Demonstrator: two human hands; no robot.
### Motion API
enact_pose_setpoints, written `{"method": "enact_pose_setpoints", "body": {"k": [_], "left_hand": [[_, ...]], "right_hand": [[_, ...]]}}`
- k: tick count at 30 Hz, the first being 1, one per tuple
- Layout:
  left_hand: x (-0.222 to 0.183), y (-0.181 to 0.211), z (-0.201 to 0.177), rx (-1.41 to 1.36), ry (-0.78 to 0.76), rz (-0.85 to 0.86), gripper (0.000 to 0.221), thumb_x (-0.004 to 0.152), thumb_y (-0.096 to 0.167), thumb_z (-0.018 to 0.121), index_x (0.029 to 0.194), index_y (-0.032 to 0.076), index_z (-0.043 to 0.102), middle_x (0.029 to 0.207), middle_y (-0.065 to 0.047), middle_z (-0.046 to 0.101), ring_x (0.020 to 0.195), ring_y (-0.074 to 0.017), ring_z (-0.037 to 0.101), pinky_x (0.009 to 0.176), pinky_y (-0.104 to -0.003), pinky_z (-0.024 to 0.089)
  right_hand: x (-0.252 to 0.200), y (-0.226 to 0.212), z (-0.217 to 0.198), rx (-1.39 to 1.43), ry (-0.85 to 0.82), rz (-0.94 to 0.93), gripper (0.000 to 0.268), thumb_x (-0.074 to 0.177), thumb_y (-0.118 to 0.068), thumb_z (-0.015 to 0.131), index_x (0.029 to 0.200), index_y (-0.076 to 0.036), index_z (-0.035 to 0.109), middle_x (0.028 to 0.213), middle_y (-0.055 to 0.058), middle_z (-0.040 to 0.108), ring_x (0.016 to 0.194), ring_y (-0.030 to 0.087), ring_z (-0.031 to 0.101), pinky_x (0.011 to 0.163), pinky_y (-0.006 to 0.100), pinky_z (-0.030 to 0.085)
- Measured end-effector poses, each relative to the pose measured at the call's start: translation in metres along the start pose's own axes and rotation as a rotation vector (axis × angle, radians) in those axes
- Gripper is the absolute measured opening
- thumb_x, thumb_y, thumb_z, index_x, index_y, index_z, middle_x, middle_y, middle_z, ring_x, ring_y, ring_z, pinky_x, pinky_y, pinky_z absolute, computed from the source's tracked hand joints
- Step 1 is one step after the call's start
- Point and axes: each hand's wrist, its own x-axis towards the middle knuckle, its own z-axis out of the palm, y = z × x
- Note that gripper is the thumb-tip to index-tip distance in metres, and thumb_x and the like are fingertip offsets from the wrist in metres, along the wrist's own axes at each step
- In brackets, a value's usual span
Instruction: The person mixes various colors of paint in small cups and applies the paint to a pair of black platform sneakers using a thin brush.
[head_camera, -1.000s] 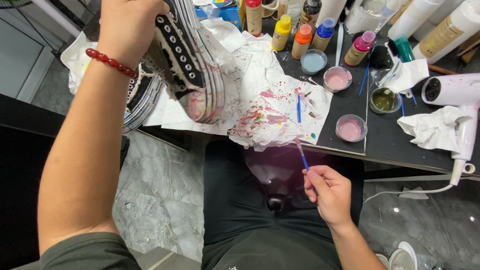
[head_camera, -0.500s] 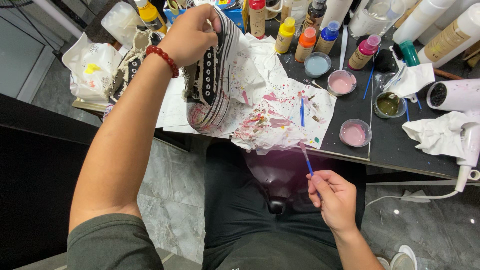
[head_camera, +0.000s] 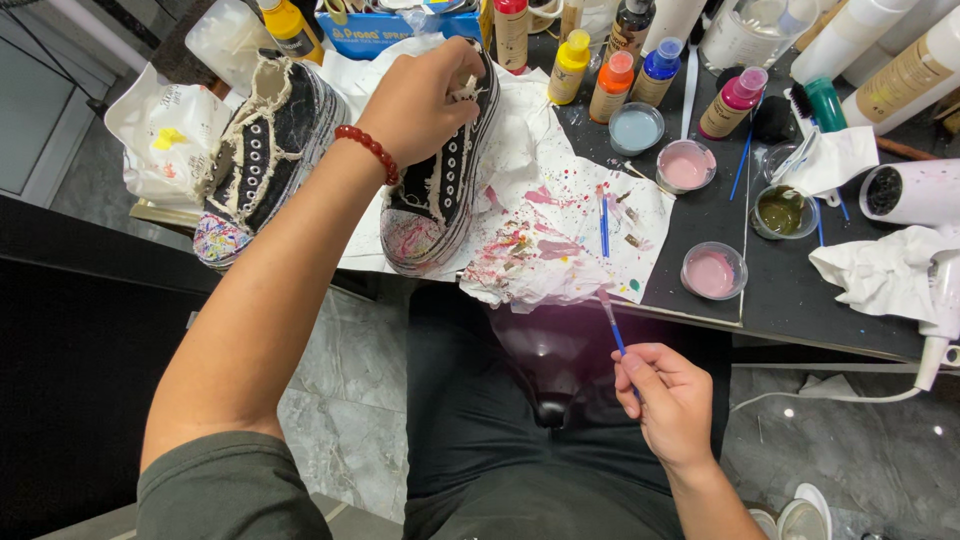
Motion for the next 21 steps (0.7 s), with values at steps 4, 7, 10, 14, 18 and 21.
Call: {"method": "enact_pose_setpoints", "body": {"k": [4,7,10,14,18,21], "left_hand": [[-0.012,0.001,0.007,0.195,0.185,0.009,0.034,0.076,0.011,0.084,0.104,0.008,0.065,0.088,-0.011,0.077,0.084,-0.0366,0.07,0.072,-0.051,0.045],[-0.013,0.0,0.008,0.038,0.105,-0.19,0.034,0.083,0.009,0.084,0.111,0.007,0.064,0.092,-0.017,0.074,0.084,-0.0338,0.072,0.074,-0.041,0.054],[-0.014,0.0,0.005,-0.128,0.141,-0.188,0.033,0.085,0.003,0.081,0.113,0.007,0.063,0.09,-0.012,0.074,0.082,-0.0247,0.074,0.072,-0.036,0.056],[-0.015,0.0,-0.015,-0.06,0.133,-0.226,0.033,0.085,0.0,0.081,0.113,0.006,0.063,0.08,-0.01,0.067,0.072,-0.0213,0.067,0.065,-0.035,0.052],[-0.018,0.0,-0.039,-0.076,0.137,-0.194,0.032,0.09,-0.003,0.078,0.116,0.004,0.061,0.082,-0.007,0.063,0.073,-0.018,0.064,0.065,-0.033,0.05],[-0.019,-0.001,-0.056,-0.083,0.11,-0.166,0.033,0.092,-0.004,0.076,0.119,0.002,0.057,0.083,-0.006,0.061,0.075,-0.0158,0.063,0.068,-0.03,0.051]], "right_hand": [[0.0,0.001,0.0,0.012,-0.006,0.011,0.018,0.099,-0.003,0.06,0.104,0.012,0.067,0.076,0.01,0.062,0.054,0.011,0.048,0.048,0.024,0.037],[0.0,0.002,0.001,-0.003,-0.008,0.01,0.018,0.099,-0.003,0.06,0.104,0.013,0.067,0.076,0.01,0.062,0.054,0.01,0.048,0.048,0.024,0.037],[-0.003,0.002,0.0,0.01,-0.014,0.019,0.019,0.099,-0.004,0.061,0.105,0.012,0.067,0.075,0.01,0.062,0.054,0.01,0.048,0.048,0.024,0.037],[-0.005,0.0,-0.004,0.008,-0.017,0.021,0.019,0.099,-0.005,0.061,0.104,0.012,0.068,0.074,0.009,0.062,0.053,0.01,0.048,0.047,0.024,0.037],[-0.007,0.0,-0.004,0.016,-0.016,0.041,0.019,0.098,-0.005,0.062,0.104,0.012,0.068,0.074,0.009,0.062,0.053,0.01,0.048,0.047,0.023,0.036],[-0.007,-0.002,-0.003,0.011,-0.026,0.041,0.019,0.098,-0.005,0.062,0.104,0.012,0.068,0.074,0.009,0.062,0.053,0.009,0.048,0.046,0.023,0.036]]}}
